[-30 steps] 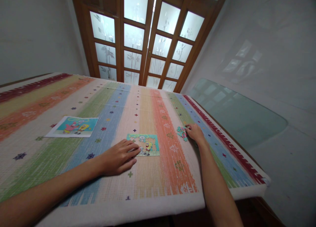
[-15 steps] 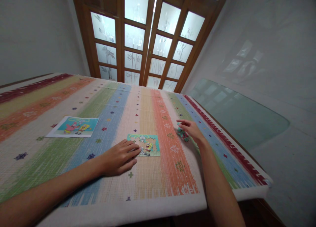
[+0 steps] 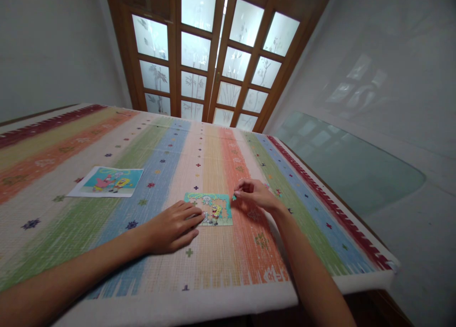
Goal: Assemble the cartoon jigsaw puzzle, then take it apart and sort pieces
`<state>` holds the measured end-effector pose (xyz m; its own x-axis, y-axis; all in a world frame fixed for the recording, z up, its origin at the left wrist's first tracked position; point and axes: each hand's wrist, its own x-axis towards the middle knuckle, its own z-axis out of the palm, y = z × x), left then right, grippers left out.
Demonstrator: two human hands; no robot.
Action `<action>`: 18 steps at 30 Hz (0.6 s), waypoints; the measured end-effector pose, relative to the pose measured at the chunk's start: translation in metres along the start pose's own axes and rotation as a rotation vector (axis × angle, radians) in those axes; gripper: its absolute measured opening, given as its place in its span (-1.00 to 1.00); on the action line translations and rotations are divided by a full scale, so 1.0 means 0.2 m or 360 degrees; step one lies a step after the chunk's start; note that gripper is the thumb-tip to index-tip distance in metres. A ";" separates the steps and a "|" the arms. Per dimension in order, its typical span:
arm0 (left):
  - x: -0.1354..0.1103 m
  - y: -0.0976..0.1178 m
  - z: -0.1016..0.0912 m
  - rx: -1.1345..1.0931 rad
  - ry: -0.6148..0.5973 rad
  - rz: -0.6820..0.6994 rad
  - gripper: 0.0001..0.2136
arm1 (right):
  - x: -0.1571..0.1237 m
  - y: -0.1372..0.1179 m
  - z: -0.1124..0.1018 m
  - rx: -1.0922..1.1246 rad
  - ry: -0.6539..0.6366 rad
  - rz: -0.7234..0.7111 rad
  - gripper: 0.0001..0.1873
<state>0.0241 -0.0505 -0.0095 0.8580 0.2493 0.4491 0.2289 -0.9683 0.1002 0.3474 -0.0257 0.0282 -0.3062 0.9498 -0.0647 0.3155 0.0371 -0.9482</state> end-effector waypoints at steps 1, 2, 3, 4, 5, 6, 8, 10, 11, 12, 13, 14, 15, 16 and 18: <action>0.00 0.00 0.00 0.0001 -0.0004 -0.0002 -0.71 | 0.00 0.00 0.01 0.0005 -0.0002 -0.0021 -0.64; 0.00 0.00 0.00 0.0001 -0.0003 -0.0007 -0.72 | 0.01 0.00 0.02 0.0009 0.0001 -0.0044 -0.66; 0.00 0.00 0.00 -0.0001 0.0003 -0.0010 -0.72 | 0.01 0.00 0.03 0.0010 0.0000 -0.0061 -0.68; 0.00 0.01 0.00 -0.0001 0.0009 -0.0013 -0.72 | 0.01 0.00 0.04 0.0008 -0.0008 -0.0071 -0.70; 0.00 0.01 0.00 -0.0001 0.0010 -0.0014 -0.72 | 0.02 0.01 0.05 0.0004 -0.0017 -0.0077 -0.71; 0.00 0.01 0.00 0.0001 0.0005 -0.0015 -0.72 | 0.02 0.01 0.05 -0.0003 -0.0026 -0.0083 -0.73; 0.00 0.00 0.00 0.0005 -0.0009 -0.0010 -0.72 | 0.03 0.03 0.06 -0.0016 -0.0046 -0.0090 -0.74; 0.00 0.00 0.00 0.0005 -0.0019 -0.0010 -0.72 | 0.04 0.03 0.06 -0.0030 -0.0042 -0.0082 -0.75; 0.00 0.00 0.00 0.0001 -0.0017 -0.0012 -0.72 | 0.04 0.04 0.06 -0.0040 -0.0030 -0.0073 -0.74; 0.00 0.00 0.00 -0.0003 -0.0015 -0.0014 -0.72 | 0.04 0.04 0.06 -0.0051 -0.0015 -0.0062 -0.74; 0.00 0.00 0.00 -0.0006 -0.0015 -0.0015 -0.72 | 0.04 0.04 0.06 -0.0062 0.0001 -0.0055 -0.74; 0.00 0.00 0.00 -0.0008 -0.0017 -0.0015 -0.72 | 0.05 0.04 0.06 -0.0070 0.0016 -0.0053 -0.75; 0.00 0.00 0.00 -0.0009 -0.0018 -0.0013 -0.72 | 0.05 0.04 0.06 -0.0075 0.0026 -0.0057 -0.76; 0.00 0.00 0.00 -0.0009 -0.0015 -0.0012 -0.72 | 0.05 0.04 0.06 -0.0080 0.0034 -0.0065 -0.77; 0.00 0.00 0.00 -0.0019 -0.0004 -0.0016 -0.71 | 0.05 0.04 0.06 -0.0097 0.0039 -0.0077 -0.80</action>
<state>0.0242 -0.0509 -0.0092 0.8570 0.2588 0.4456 0.2318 -0.9659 0.1152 0.3357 -0.0194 0.0161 -0.3007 0.9537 -0.0109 0.3554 0.1015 -0.9292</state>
